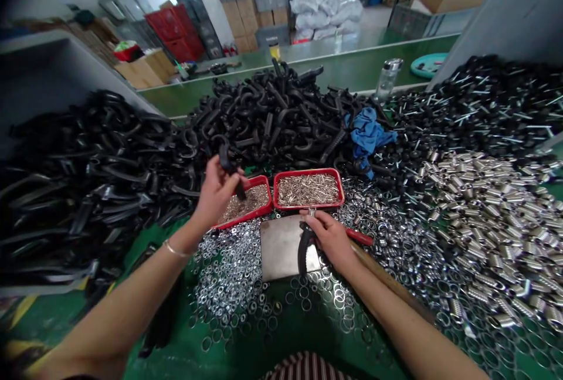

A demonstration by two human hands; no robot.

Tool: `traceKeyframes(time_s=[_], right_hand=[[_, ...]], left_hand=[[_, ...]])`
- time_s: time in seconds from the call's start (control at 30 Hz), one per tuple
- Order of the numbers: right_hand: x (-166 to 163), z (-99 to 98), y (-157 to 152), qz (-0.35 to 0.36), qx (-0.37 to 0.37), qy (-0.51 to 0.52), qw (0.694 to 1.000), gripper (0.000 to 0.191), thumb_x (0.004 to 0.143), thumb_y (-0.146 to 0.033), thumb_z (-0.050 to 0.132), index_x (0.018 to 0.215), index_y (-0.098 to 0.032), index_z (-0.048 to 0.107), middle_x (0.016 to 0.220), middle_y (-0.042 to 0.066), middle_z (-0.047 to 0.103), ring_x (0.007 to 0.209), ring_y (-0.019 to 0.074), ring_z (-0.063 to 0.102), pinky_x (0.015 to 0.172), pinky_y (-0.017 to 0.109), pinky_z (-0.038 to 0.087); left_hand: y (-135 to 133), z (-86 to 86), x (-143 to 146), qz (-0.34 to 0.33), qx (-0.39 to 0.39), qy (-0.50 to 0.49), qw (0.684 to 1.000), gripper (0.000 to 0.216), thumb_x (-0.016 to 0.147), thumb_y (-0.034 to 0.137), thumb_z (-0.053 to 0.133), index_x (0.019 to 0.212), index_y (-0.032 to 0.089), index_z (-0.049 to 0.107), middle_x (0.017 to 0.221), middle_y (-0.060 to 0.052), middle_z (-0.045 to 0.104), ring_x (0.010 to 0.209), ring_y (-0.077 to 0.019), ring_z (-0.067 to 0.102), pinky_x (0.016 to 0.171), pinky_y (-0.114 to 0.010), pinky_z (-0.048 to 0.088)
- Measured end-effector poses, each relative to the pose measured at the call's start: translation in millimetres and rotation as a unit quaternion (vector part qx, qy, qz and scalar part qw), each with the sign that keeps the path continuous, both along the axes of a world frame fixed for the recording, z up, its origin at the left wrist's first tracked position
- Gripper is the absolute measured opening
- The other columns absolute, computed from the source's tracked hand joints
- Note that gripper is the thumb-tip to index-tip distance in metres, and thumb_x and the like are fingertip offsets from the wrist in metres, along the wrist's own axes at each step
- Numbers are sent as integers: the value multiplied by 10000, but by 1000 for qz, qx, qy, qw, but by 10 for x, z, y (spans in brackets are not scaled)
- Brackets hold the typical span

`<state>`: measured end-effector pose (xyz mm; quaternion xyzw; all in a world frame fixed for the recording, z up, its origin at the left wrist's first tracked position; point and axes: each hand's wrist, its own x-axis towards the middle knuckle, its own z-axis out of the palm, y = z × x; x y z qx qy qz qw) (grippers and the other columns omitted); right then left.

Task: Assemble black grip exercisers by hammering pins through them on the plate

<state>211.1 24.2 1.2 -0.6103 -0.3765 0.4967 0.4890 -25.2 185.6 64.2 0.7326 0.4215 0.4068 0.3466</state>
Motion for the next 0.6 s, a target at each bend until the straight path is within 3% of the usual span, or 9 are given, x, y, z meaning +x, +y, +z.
traceKeyframes(time_s=[0.1,0.17,0.27,0.37,0.6], right_hand=[[-104,57,-18,39,43,-117,991,333,925,-532,559,855,-206,558,665,-43,482,567,122,477,550,257,382],[-156,68,-43,75,70,-200,974,328,956,-502,518,793,-219,498,655,-36,507,588,142,519,598,277,387],[-196,77,-86,123,81,-289,946,316,979,-481,484,786,-230,472,639,-25,535,600,170,544,605,290,351],[-206,95,-124,145,80,-327,930,318,987,-481,475,786,-235,455,636,-21,537,610,180,545,604,292,328],[-231,108,-219,138,80,-318,935,357,996,-510,442,763,-240,432,630,-19,539,596,168,517,588,289,337]], left_hand=[[-858,-240,207,-58,-277,-111,953,395,952,513,496,1160,177,507,821,-35,641,632,-135,615,603,-279,535],[-1263,-418,321,-51,-364,-140,919,454,947,609,460,1072,175,506,666,4,609,520,-115,548,508,-228,453],[-1534,-575,412,-34,-383,-137,913,505,948,668,407,1025,179,510,535,31,568,445,-118,503,451,-207,381],[-1546,-588,422,-31,-371,-108,922,523,951,685,375,995,185,522,475,44,537,395,-126,477,418,-213,356],[-1514,-574,405,-95,-335,-29,937,508,960,683,359,929,201,517,426,52,502,363,-136,463,418,-229,347]])
